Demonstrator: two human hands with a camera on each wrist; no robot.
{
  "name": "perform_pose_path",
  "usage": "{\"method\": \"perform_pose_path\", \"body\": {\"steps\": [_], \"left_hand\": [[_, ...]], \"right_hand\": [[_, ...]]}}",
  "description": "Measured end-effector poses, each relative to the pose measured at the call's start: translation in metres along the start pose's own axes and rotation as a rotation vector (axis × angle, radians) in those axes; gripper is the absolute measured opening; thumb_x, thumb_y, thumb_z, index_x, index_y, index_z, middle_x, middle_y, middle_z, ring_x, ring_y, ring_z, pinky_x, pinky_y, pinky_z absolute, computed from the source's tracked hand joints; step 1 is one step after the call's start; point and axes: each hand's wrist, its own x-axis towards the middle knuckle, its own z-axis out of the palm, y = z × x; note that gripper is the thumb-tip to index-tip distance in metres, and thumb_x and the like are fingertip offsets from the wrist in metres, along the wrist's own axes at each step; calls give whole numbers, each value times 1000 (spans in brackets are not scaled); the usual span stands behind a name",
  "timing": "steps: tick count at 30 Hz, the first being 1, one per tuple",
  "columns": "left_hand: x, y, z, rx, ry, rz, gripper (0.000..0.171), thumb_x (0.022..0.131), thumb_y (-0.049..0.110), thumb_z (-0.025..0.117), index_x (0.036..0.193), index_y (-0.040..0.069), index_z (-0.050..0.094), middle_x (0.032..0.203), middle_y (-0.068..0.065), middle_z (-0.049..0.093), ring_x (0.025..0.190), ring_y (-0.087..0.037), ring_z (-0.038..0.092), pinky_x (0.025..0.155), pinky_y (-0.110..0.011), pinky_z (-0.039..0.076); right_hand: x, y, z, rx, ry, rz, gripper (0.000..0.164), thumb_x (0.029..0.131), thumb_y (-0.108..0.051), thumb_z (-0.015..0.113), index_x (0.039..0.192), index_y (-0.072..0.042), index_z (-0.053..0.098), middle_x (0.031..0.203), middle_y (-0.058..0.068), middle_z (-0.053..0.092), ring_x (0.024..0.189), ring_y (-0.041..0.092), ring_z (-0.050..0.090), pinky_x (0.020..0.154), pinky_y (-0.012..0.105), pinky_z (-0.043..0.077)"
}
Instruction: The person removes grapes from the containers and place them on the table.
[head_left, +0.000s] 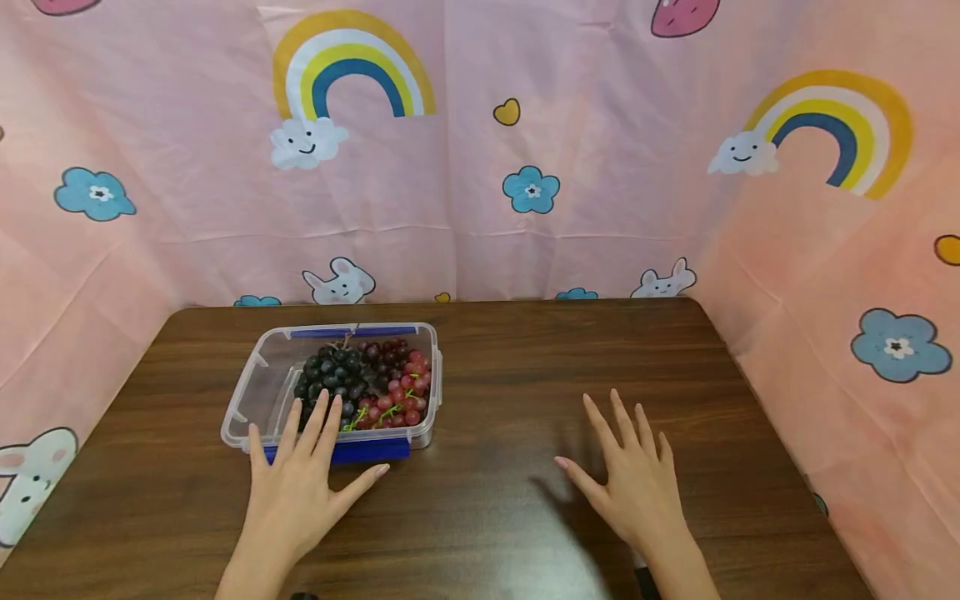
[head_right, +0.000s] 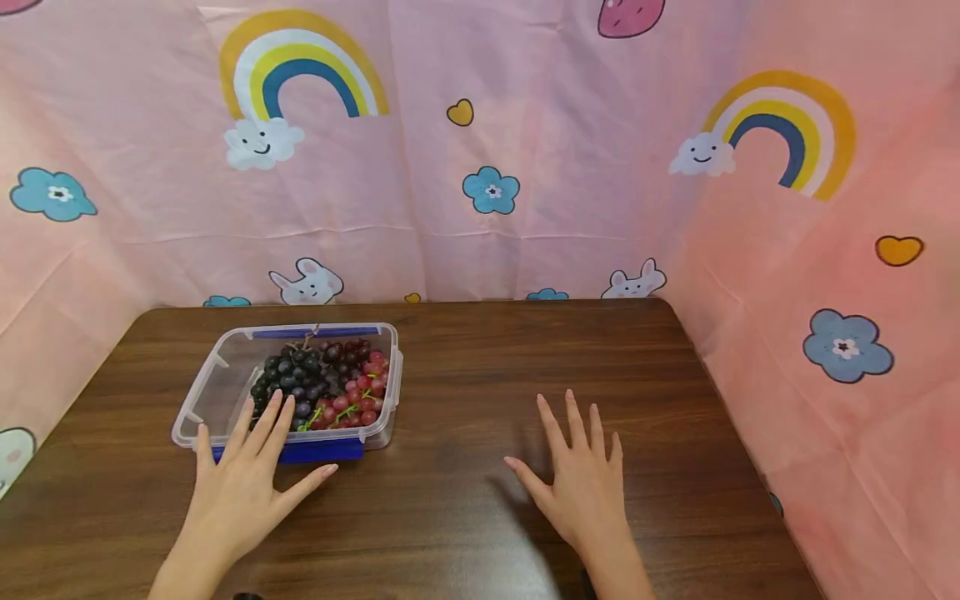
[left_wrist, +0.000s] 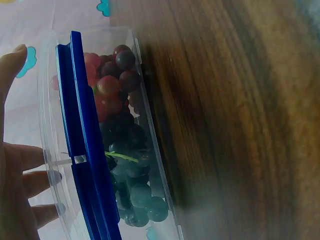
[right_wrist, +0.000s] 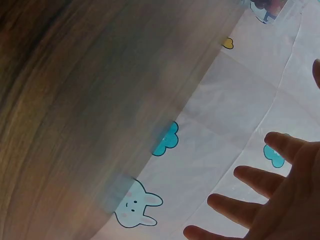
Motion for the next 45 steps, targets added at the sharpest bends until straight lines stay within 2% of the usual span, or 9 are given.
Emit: {"method": "perform_pose_path", "body": {"steps": [6,11,19,33,40,45], "left_hand": [[6,-6,-4,-5,-33,-4,112,92,82,54,168,5,26,174,-19,24,160,-46,16,118,-82,-4],[13,-16,-10,-24,-32,-5,111,93,81,54,168,5,24,174,-19,21,162,-46,10,117,-82,-7],[22,-35,-15,-16,-40,-5,112,94,80,54,169,4,19,175,-20,16,160,-49,11,116,-81,-12],[29,-59,-15,-37,-81,-16,114,95,78,53,171,7,6,175,-22,10,160,-50,8,116,-81,-12],[31,-70,-17,-35,-75,-1,114,96,77,54,169,0,11,174,-25,12,161,-48,3,117,-76,-17],[33,-79,-16,-44,-93,5,118,95,77,56,168,-3,9,175,-24,4,162,-46,-2,118,-71,-22]], "right_hand": [[3,-4,-1,2,8,-29,88,97,-69,61,169,-31,29,173,16,27,154,52,31,113,79,31],[8,-10,-2,7,15,-62,88,96,-68,63,168,-31,30,173,15,29,154,51,32,114,78,32],[15,-22,-5,31,19,-113,88,95,-69,64,169,-32,30,173,13,30,156,48,31,115,76,32],[29,-41,-1,117,26,-264,85,97,-61,68,166,-22,38,170,17,34,153,49,35,116,66,39],[38,-51,-4,139,15,-317,84,98,-61,67,165,-17,39,169,16,36,152,47,38,118,61,40],[48,-60,-6,149,-13,-357,83,100,-59,65,165,-15,39,169,15,37,153,43,39,119,58,40]]}}
